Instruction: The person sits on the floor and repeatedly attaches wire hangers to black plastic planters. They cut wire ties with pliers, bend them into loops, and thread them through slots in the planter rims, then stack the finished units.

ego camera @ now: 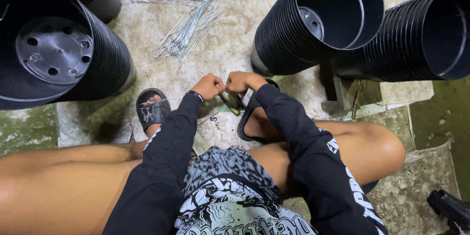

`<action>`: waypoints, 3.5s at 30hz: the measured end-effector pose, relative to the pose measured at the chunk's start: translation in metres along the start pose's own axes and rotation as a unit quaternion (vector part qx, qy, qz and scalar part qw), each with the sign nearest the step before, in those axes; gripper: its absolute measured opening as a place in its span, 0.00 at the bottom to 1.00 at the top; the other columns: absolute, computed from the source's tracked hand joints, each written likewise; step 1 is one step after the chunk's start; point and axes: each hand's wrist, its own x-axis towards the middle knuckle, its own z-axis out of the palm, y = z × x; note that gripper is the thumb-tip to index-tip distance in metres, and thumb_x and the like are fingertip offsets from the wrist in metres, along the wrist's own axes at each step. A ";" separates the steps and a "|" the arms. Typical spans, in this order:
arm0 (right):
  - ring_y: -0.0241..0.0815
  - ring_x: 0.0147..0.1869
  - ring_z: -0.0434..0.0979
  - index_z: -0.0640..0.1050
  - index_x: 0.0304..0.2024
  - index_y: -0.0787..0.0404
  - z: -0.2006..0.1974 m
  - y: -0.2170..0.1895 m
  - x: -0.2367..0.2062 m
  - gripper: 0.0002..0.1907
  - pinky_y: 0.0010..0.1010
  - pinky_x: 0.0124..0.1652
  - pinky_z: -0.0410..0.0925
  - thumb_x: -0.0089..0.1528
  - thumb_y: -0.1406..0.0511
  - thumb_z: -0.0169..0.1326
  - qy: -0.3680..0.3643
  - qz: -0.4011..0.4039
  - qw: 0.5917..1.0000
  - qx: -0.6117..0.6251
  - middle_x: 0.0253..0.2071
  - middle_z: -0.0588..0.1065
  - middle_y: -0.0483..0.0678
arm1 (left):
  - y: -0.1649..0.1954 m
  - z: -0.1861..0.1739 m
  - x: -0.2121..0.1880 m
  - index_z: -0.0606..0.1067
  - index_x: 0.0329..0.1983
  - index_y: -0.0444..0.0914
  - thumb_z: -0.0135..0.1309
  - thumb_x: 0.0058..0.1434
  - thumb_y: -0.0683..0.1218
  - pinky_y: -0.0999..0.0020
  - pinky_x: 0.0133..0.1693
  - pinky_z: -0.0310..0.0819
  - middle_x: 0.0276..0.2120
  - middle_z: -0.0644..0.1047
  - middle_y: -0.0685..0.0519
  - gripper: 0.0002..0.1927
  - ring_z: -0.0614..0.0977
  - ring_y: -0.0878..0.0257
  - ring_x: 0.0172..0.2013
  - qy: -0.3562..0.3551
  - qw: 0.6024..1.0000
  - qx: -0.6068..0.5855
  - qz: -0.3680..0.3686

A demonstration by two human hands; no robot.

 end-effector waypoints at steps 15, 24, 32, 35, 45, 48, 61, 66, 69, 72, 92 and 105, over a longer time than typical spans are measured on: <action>0.61 0.50 0.81 0.84 0.41 0.61 0.029 -0.021 -0.003 0.18 0.46 0.50 0.73 0.55 0.56 0.59 0.232 0.021 0.957 -0.175 0.44 0.80 0.63 | 0.017 0.014 -0.005 0.81 0.33 0.34 0.58 0.58 0.44 0.51 0.48 0.76 0.36 0.80 0.35 0.08 0.82 0.40 0.42 0.157 0.978 0.132 -0.031; 0.63 0.46 0.80 0.82 0.38 0.64 0.031 -0.015 -0.006 0.19 0.48 0.45 0.74 0.55 0.55 0.60 0.352 -0.030 0.912 -0.208 0.41 0.79 0.62 | 0.029 0.017 -0.011 0.80 0.36 0.33 0.55 0.60 0.45 0.48 0.47 0.75 0.37 0.80 0.33 0.10 0.81 0.37 0.43 0.136 0.970 0.184 -0.084; 0.65 0.42 0.82 0.82 0.33 0.67 0.038 -0.005 0.007 0.08 0.50 0.42 0.75 0.58 0.68 0.54 0.441 -0.018 0.885 -0.149 0.37 0.79 0.65 | 0.030 0.048 0.005 0.79 0.35 0.31 0.53 0.58 0.41 0.45 0.43 0.78 0.37 0.79 0.29 0.07 0.82 0.34 0.40 0.168 0.955 0.228 -0.086; 0.66 0.42 0.81 0.81 0.33 0.68 0.035 -0.006 0.004 0.09 0.51 0.42 0.75 0.54 0.67 0.56 0.409 0.000 0.904 -0.124 0.36 0.79 0.67 | 0.028 0.049 0.004 0.79 0.35 0.31 0.53 0.59 0.41 0.44 0.44 0.78 0.38 0.79 0.30 0.07 0.82 0.35 0.41 0.164 0.956 0.228 -0.083; 0.67 0.52 0.79 0.82 0.42 0.65 0.023 0.039 -0.015 0.13 0.52 0.50 0.72 0.58 0.66 0.52 0.397 0.121 0.905 -0.093 0.46 0.79 0.65 | 0.037 0.023 -0.011 0.79 0.40 0.34 0.55 0.60 0.43 0.48 0.45 0.78 0.41 0.80 0.34 0.09 0.83 0.38 0.44 0.063 0.944 0.306 -0.103; 0.67 0.54 0.78 0.81 0.45 0.66 0.025 0.038 -0.016 0.16 0.52 0.53 0.71 0.59 0.64 0.52 0.397 0.139 0.905 -0.057 0.48 0.78 0.66 | 0.042 0.011 -0.013 0.81 0.40 0.36 0.55 0.62 0.46 0.50 0.44 0.80 0.41 0.81 0.37 0.09 0.84 0.41 0.44 0.043 0.928 0.362 -0.082; 0.66 0.58 0.76 0.78 0.50 0.69 0.012 0.010 -0.020 0.24 0.48 0.56 0.69 0.60 0.57 0.52 0.334 0.131 0.933 0.020 0.53 0.75 0.68 | 0.045 -0.079 -0.012 0.83 0.37 0.40 0.51 0.61 0.45 0.49 0.38 0.80 0.36 0.83 0.41 0.10 0.85 0.43 0.39 0.078 0.858 0.507 0.006; 0.63 0.56 0.83 0.80 0.51 0.73 -0.005 -0.025 -0.012 0.35 0.47 0.53 0.75 0.59 0.48 0.52 0.136 0.043 0.990 -0.005 0.54 0.80 0.66 | 0.111 -0.178 -0.043 0.83 0.36 0.40 0.56 0.59 0.46 0.47 0.40 0.78 0.36 0.82 0.39 0.08 0.84 0.41 0.39 0.081 0.881 0.465 0.028; 0.60 0.64 0.73 0.73 0.60 0.69 -0.031 -0.056 -0.021 0.45 0.42 0.61 0.66 0.55 0.41 0.61 0.106 -0.031 0.975 -0.194 0.61 0.72 0.64 | 0.165 -0.208 -0.071 0.83 0.37 0.41 0.57 0.59 0.47 0.48 0.41 0.77 0.36 0.82 0.39 0.08 0.83 0.42 0.39 0.068 0.877 0.475 0.029; 0.59 0.65 0.71 0.68 0.64 0.68 -0.054 -0.082 -0.056 0.47 0.42 0.60 0.66 0.55 0.44 0.65 0.194 -0.158 0.952 -0.177 0.62 0.70 0.64 | 0.205 -0.218 -0.097 0.84 0.37 0.41 0.58 0.57 0.47 0.48 0.41 0.77 0.36 0.82 0.41 0.08 0.83 0.43 0.40 0.040 0.874 0.483 0.045; 0.45 0.43 0.85 0.76 0.49 0.69 -0.042 -0.143 -0.154 0.09 0.32 0.41 0.78 0.68 0.69 0.52 0.210 -0.447 0.769 0.406 0.41 0.82 0.55 | 0.277 -0.206 -0.150 0.78 0.43 0.32 0.61 0.63 0.45 0.65 0.40 0.78 0.36 0.81 0.47 0.12 0.85 0.58 0.36 0.159 0.937 0.132 0.282; 0.42 0.44 0.84 0.76 0.46 0.68 -0.033 -0.165 -0.185 0.06 0.32 0.39 0.79 0.68 0.70 0.55 0.207 -0.451 0.772 0.398 0.41 0.79 0.49 | 0.274 -0.190 -0.162 0.76 0.38 0.31 0.56 0.65 0.43 0.64 0.37 0.76 0.31 0.80 0.45 0.08 0.84 0.57 0.32 0.169 0.942 0.100 0.273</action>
